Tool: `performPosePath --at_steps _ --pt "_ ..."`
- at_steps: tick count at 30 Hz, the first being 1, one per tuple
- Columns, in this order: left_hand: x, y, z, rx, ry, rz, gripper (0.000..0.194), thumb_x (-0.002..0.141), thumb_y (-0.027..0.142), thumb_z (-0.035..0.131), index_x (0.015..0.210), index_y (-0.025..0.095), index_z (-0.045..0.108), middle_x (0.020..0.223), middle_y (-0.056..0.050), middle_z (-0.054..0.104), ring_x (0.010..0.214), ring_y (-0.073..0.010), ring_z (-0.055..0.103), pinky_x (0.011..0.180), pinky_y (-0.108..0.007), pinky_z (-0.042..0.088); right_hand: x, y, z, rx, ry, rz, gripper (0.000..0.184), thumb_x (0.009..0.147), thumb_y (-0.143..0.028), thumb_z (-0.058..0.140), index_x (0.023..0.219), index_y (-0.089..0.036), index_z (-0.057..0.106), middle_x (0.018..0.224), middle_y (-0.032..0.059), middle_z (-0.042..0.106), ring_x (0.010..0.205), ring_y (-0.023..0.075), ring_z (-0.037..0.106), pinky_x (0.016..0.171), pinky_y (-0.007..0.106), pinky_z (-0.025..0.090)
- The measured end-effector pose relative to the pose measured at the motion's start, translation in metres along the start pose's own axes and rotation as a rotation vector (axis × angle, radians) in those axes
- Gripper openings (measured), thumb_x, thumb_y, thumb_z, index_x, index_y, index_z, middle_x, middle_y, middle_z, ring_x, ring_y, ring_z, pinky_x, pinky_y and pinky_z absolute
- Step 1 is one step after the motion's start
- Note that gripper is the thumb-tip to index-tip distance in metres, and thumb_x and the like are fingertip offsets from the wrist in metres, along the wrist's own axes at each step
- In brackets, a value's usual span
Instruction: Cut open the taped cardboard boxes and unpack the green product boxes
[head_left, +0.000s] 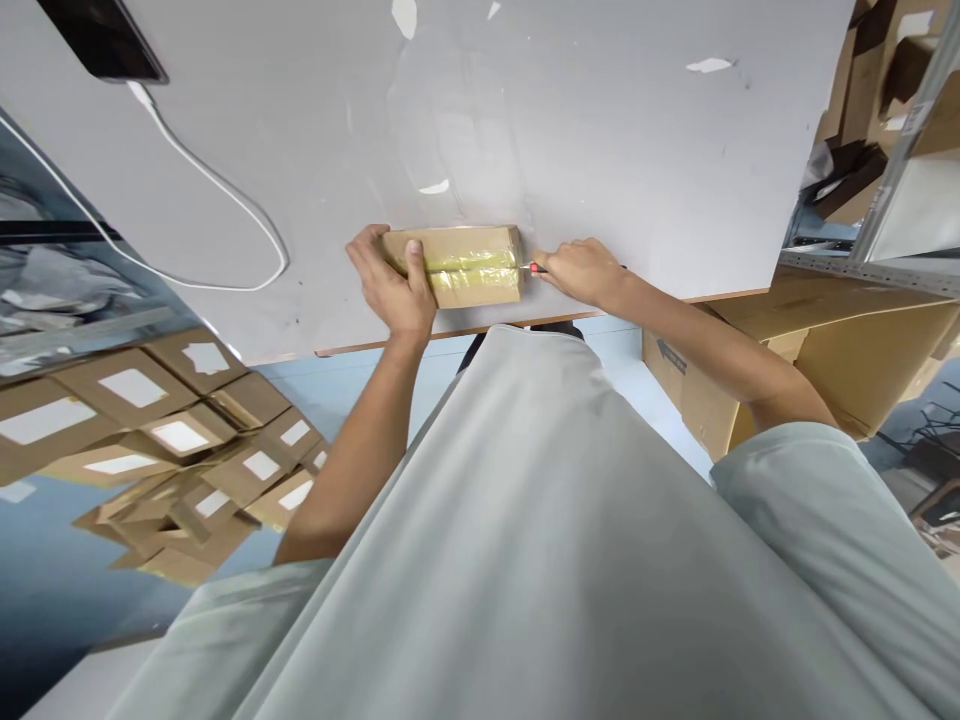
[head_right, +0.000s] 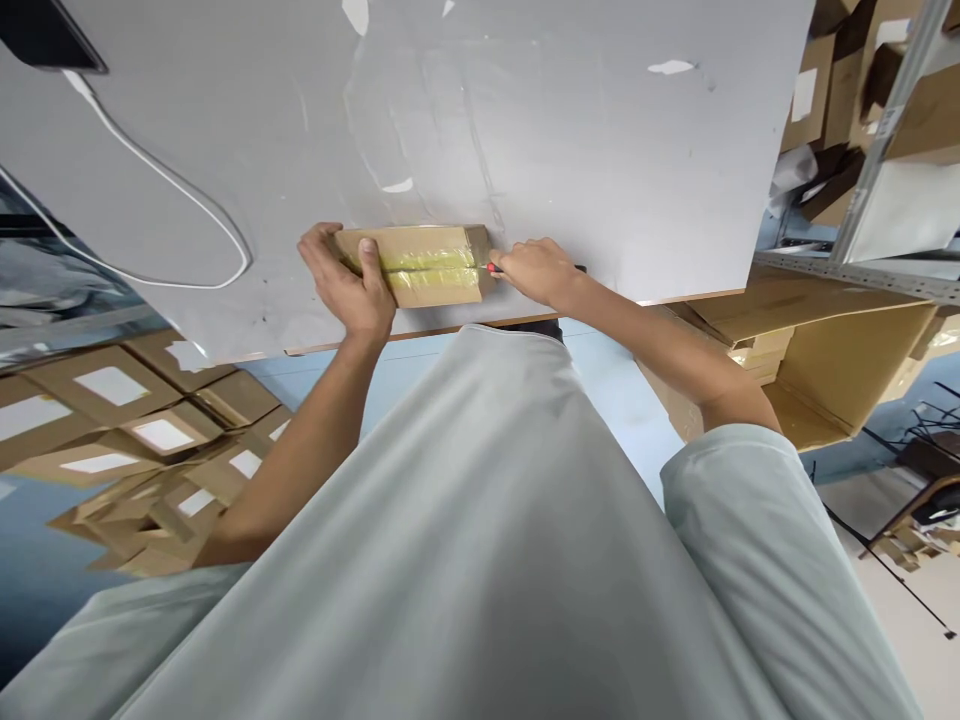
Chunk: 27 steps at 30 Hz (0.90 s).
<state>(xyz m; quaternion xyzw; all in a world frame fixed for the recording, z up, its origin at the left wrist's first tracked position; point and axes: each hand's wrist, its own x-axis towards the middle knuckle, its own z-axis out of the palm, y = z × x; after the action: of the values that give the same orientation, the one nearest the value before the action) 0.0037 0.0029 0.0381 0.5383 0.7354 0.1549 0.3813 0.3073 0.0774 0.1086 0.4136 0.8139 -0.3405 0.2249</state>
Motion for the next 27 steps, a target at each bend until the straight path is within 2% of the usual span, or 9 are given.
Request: performPosePath --at_steps 3,6,11,13,16,17,19,23,27 --pt "0.000 0.000 -0.001 -0.035 -0.066 0.005 0.102 0.106 0.095 0.004 0.166 0.033 0.057 0.185 0.001 0.047 0.183 -0.0323 -0.017 0.143 -0.071 0.020 0.001 -0.002 0.003 0.027 0.003 0.008 0.058 0.125 -0.060 0.036 0.144 -0.019 0.072 0.119 0.0197 0.085 0.116 0.0398 0.078 0.098 0.047 0.050" --pt "0.000 0.001 -0.002 -0.042 -0.037 -0.018 0.100 0.106 0.097 0.009 0.162 0.032 0.061 0.186 0.001 0.047 0.183 -0.0329 -0.015 0.143 -0.070 0.019 -0.002 -0.003 0.004 0.035 0.000 0.020 0.059 0.125 -0.060 0.035 0.143 -0.019 0.072 0.122 0.0205 0.084 0.117 0.0397 0.077 0.099 0.047 0.049" --pt "-0.001 0.005 -0.002 0.022 -0.012 -0.015 0.104 0.110 0.089 -0.004 0.156 0.025 0.065 0.183 -0.004 0.048 0.183 -0.0331 -0.015 0.136 -0.071 0.023 -0.002 -0.002 0.006 0.036 0.020 0.043 0.063 0.124 -0.063 0.035 0.146 -0.014 0.069 0.123 0.0228 0.084 0.119 0.0388 0.076 0.100 0.045 0.047" --pt "-0.002 0.007 -0.003 0.038 0.055 -0.016 0.102 0.110 0.091 0.002 0.153 0.024 0.066 0.179 -0.007 0.052 0.185 -0.0343 0.002 0.135 -0.067 0.030 -0.004 -0.002 0.006 0.035 0.010 0.035 0.063 0.124 -0.063 0.035 0.146 -0.015 0.069 0.122 0.0223 0.084 0.115 0.0383 0.077 0.097 0.043 0.047" --pt "-0.005 0.007 -0.005 -0.012 0.177 0.000 0.099 0.104 0.101 0.023 0.150 0.024 0.064 0.165 -0.013 0.062 0.172 -0.0341 0.044 0.134 -0.055 0.042 -0.014 -0.005 0.009 0.022 -0.042 0.034 0.059 0.125 -0.060 0.036 0.144 -0.016 0.070 0.117 0.0208 0.085 0.107 0.0375 0.078 0.090 0.040 0.045" --pt "-0.005 0.006 -0.006 -0.038 0.196 0.013 0.098 0.103 0.102 0.030 0.150 0.022 0.063 0.160 -0.014 0.064 0.164 -0.0326 0.053 0.133 -0.052 0.045 -0.020 -0.008 0.010 0.020 -0.054 0.042 0.057 0.125 -0.058 0.037 0.143 -0.016 0.070 0.115 0.0203 0.086 0.105 0.0369 0.078 0.087 0.038 0.044" --pt "-0.005 0.001 -0.010 -0.083 0.206 0.049 0.094 0.105 0.099 0.038 0.148 0.020 0.062 0.153 -0.015 0.066 0.153 -0.0290 0.061 0.131 -0.048 0.047 -0.031 -0.014 0.017 0.039 -0.053 0.065 0.053 0.126 -0.055 0.038 0.142 -0.017 0.071 0.114 0.0191 0.086 0.103 0.0355 0.078 0.083 0.036 0.042" --pt "0.003 -0.010 -0.021 -0.136 0.196 0.087 0.081 0.109 0.092 0.046 0.144 0.020 0.062 0.147 -0.012 0.068 0.149 -0.0260 0.062 0.129 -0.046 0.047 -0.048 -0.026 0.041 0.224 0.081 0.134 0.043 0.125 -0.050 0.044 0.133 -0.019 0.073 0.110 0.0143 0.087 0.099 0.0317 0.079 0.080 0.033 0.042" --pt "0.010 -0.016 -0.028 -0.207 0.196 0.045 0.067 0.106 0.087 0.060 0.138 0.028 0.064 0.146 -0.010 0.071 0.154 -0.0319 0.061 0.129 -0.048 0.049 -0.040 -0.035 0.072 0.690 0.395 0.349 0.051 0.124 -0.060 0.038 0.132 -0.021 0.070 0.098 0.0064 0.084 0.075 0.0224 0.074 0.075 0.031 0.049"
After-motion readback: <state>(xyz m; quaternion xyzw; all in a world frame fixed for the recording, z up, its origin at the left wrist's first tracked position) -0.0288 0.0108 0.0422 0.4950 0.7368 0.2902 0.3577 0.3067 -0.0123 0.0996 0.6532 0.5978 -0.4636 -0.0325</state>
